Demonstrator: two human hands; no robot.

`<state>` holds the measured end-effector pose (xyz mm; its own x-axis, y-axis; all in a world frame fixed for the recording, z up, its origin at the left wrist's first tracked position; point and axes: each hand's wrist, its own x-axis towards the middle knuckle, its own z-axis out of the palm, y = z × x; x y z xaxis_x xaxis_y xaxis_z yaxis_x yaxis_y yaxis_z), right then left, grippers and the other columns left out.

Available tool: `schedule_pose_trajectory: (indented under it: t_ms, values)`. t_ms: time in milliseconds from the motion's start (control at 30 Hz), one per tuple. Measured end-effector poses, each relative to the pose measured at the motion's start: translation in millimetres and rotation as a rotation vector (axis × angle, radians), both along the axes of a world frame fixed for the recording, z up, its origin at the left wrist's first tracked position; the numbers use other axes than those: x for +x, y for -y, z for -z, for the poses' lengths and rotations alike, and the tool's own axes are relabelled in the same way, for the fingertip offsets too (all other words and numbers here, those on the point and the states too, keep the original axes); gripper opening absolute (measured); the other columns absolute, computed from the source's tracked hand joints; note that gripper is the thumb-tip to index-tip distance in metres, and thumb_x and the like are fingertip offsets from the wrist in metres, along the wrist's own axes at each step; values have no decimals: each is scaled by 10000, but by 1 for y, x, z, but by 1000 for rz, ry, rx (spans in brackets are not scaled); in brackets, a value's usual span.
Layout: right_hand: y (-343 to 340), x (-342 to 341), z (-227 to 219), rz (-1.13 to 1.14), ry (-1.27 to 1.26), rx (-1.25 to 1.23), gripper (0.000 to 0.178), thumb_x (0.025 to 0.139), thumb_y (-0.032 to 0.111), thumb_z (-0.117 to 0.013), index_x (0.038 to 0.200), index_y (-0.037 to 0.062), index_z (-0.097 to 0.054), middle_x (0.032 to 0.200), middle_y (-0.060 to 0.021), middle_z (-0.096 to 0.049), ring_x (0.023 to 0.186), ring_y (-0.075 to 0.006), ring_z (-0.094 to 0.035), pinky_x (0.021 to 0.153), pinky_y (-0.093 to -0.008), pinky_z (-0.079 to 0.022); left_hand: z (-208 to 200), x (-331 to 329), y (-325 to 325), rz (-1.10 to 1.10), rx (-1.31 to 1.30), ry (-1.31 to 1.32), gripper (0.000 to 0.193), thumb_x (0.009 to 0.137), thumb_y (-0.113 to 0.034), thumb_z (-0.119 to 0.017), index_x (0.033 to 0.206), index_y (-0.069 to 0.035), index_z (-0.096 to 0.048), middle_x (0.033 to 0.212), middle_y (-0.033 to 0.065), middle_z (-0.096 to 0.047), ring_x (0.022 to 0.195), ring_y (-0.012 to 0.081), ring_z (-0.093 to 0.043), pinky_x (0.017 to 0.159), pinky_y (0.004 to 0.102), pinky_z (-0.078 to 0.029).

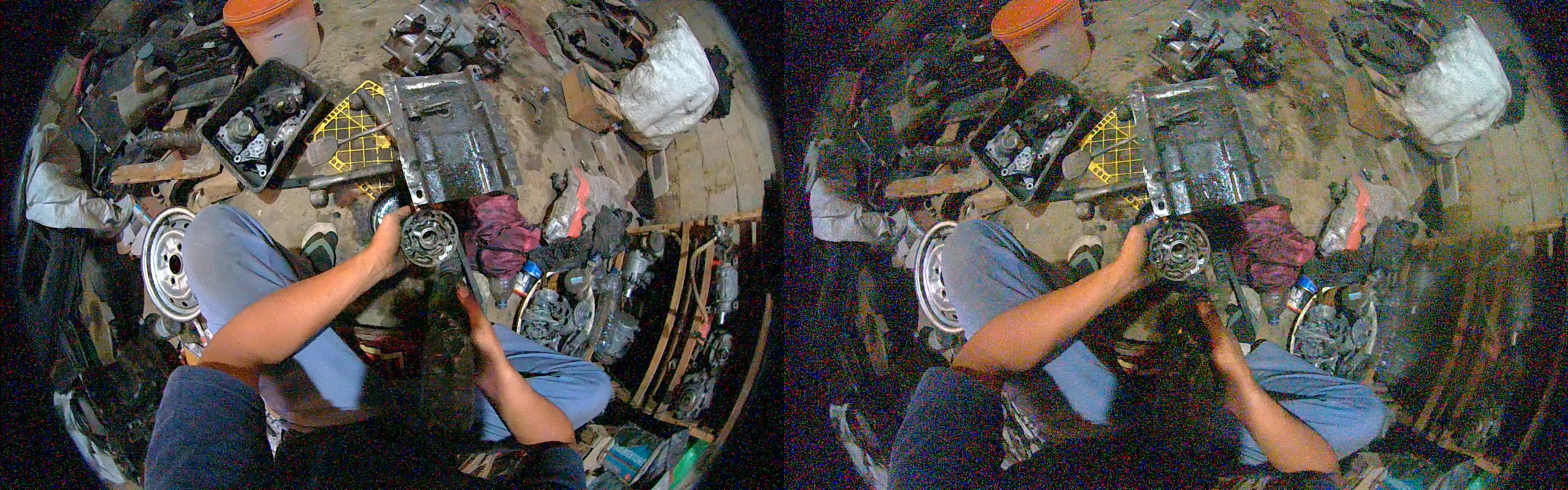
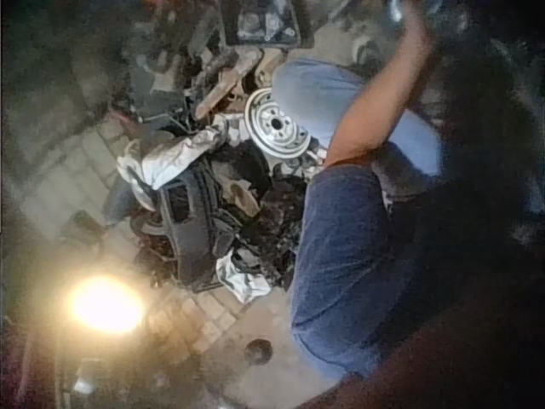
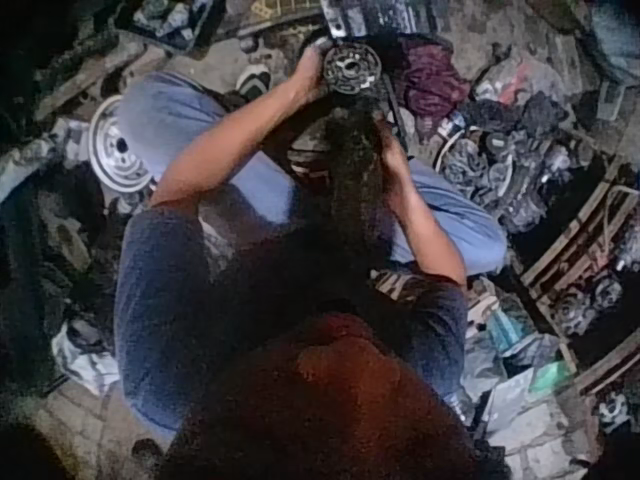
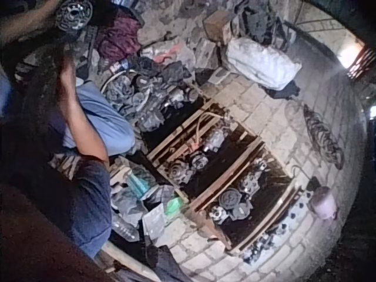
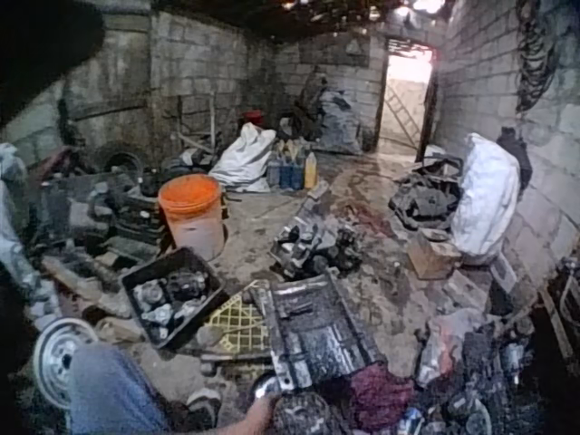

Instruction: The person cleans a grease-covered mechanical part using a metal rod and a cloth while sitting on the floor.

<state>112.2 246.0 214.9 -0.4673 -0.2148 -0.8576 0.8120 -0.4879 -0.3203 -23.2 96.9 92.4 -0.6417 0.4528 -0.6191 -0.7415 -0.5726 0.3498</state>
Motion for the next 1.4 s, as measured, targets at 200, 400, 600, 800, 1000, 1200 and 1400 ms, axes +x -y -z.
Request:
schedule_pose_trajectory:
  t_ms: [200,400,600,800,1000,1200,1400]
  values:
    - [0,7,19,-40,1,38,569,949,555,-575,1297,105,-586,1104,-66,-688,941,-223,-672,832,-368,-554,0,-2,0,-20,27,17,407,996,-330,-349,1189,-78,-605,1064,128,-712,947,288,-698,866,485,-574]
    - [-2,9,32,-119,-52,73,661,924,633,-572,1317,102,-590,1163,-40,-684,939,-204,-671,817,-349,-546,-13,-4,1,-7,64,-12,448,1005,-338,-336,1188,-37,-613,1083,171,-710,954,315,-700,891,495,-571]
    - [-4,4,26,-118,71,17,470,987,452,-577,1274,81,-605,1081,-58,-701,890,-201,-685,788,-339,-573,-12,-5,3,-7,47,28,432,1002,-359,-344,1200,-81,-608,1065,140,-713,926,302,-702,845,500,-577]
    - [0,14,29,-101,-68,-1,443,987,426,-590,1238,63,-627,1075,-63,-712,897,-195,-692,795,-331,-572,-9,-3,1,-10,20,32,423,999,-340,-335,1182,-84,-618,1071,137,-712,910,294,-704,819,495,-584]
    - [-7,20,47,-199,-230,163,430,989,422,-596,1206,54,-639,1054,-55,-705,891,-176,-681,788,-319,-557,-13,0,-1,52,10,-5,455,1004,-313,-303,1229,-96,-633,1092,117,-712,964,287,-693,867,484,-569]
    - [-27,-9,20,-357,-626,961,361,907,252,-719,1161,4,-653,973,-114,-742,914,-216,-686,853,-353,-519,-5,2,0,53,49,4,475,1009,-325,-291,1266,-106,-624,1098,112,-712,972,287,-687,878,480,-561]
    - [-49,-34,20,-129,-1073,1425,414,746,191,-854,1034,-4,-629,937,-170,-719,838,-299,-711,771,-370,-550,-6,2,-2,19,6,71,456,1009,-327,-300,1227,-101,-631,1075,114,-715,952,293,-692,851,477,-571]
